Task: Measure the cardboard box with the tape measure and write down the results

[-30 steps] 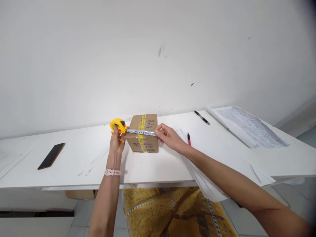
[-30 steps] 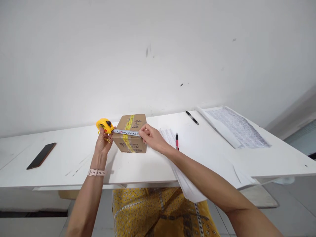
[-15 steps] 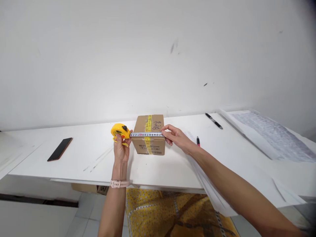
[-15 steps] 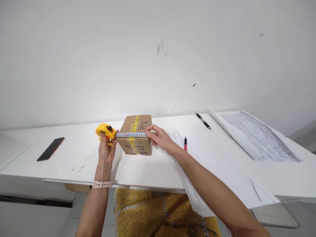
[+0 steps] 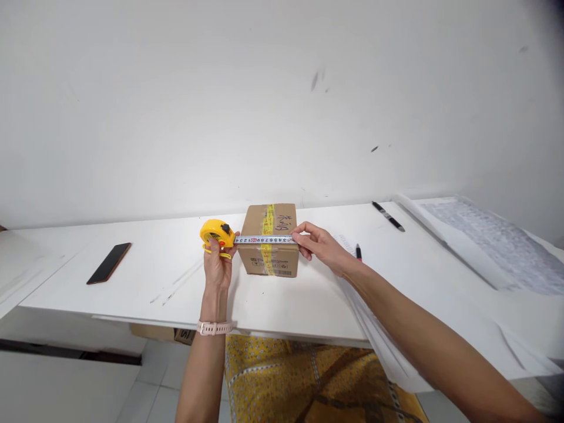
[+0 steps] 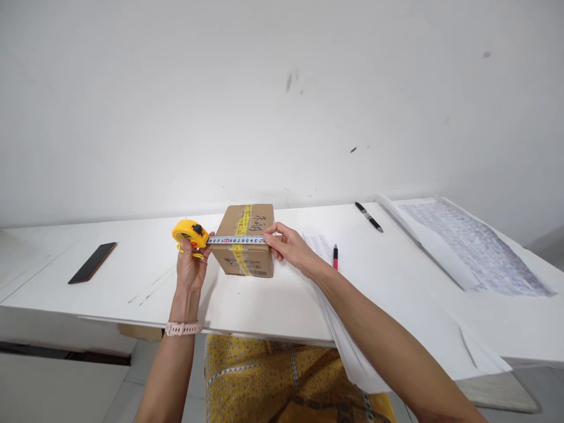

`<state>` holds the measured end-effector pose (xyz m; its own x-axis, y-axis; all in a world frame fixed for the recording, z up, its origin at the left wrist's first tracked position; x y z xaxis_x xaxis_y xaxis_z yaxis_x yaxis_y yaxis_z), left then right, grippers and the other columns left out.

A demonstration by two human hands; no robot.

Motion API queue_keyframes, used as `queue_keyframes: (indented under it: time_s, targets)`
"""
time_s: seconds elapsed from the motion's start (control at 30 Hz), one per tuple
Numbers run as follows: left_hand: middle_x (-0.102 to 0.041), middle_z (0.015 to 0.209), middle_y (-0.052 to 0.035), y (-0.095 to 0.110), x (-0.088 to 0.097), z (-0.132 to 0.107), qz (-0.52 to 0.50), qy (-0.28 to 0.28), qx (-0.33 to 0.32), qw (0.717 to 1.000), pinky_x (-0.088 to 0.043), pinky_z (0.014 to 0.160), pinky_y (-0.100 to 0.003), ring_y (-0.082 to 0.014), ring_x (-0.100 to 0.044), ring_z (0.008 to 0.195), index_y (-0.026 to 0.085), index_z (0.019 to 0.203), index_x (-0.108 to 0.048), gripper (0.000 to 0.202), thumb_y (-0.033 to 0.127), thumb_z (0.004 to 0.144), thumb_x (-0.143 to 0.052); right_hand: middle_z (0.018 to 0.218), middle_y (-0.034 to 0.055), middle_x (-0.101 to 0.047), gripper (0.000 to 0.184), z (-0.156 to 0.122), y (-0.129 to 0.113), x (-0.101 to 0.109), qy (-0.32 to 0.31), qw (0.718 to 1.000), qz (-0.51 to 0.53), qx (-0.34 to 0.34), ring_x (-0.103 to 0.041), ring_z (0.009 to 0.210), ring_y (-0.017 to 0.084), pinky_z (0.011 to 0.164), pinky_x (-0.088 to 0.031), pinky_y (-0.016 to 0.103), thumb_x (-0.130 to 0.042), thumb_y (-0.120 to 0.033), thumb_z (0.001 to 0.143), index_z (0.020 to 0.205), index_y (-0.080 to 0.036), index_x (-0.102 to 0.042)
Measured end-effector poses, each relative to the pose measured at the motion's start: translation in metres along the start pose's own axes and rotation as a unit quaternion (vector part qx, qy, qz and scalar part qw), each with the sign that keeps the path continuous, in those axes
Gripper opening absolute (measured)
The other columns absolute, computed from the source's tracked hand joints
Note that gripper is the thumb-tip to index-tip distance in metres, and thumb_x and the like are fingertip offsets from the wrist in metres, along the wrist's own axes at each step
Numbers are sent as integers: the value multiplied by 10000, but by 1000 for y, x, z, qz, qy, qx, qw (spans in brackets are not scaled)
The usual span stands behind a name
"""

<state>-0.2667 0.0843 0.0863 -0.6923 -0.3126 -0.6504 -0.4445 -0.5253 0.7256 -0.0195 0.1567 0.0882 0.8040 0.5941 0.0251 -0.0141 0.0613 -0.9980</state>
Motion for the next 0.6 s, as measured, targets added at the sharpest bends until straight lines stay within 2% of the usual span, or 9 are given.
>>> queue_keyframes:
  time_s: [0.6]
  targets:
    - [-779, 970, -71, 2, -3, 1, 6, -6, 0, 1000, -636, 753, -291, -244, -766, 865, 177, 929, -747, 479, 516, 618, -876, 545, -61, -505, 375, 1, 2, 1, -2, 1000, 8, 0, -398, 557, 110, 604, -326, 286, -657, -577, 826, 830, -224, -531]
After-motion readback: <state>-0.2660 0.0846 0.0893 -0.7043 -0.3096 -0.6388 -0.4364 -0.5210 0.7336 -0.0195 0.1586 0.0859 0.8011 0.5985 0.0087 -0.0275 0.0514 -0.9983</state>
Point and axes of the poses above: each hand's wrist, its own z-axis towards the middle knuckle, its own x-axis out of the back of the hand, y = z × x, the point moved 10 cm from there along z, towards the middle knuckle
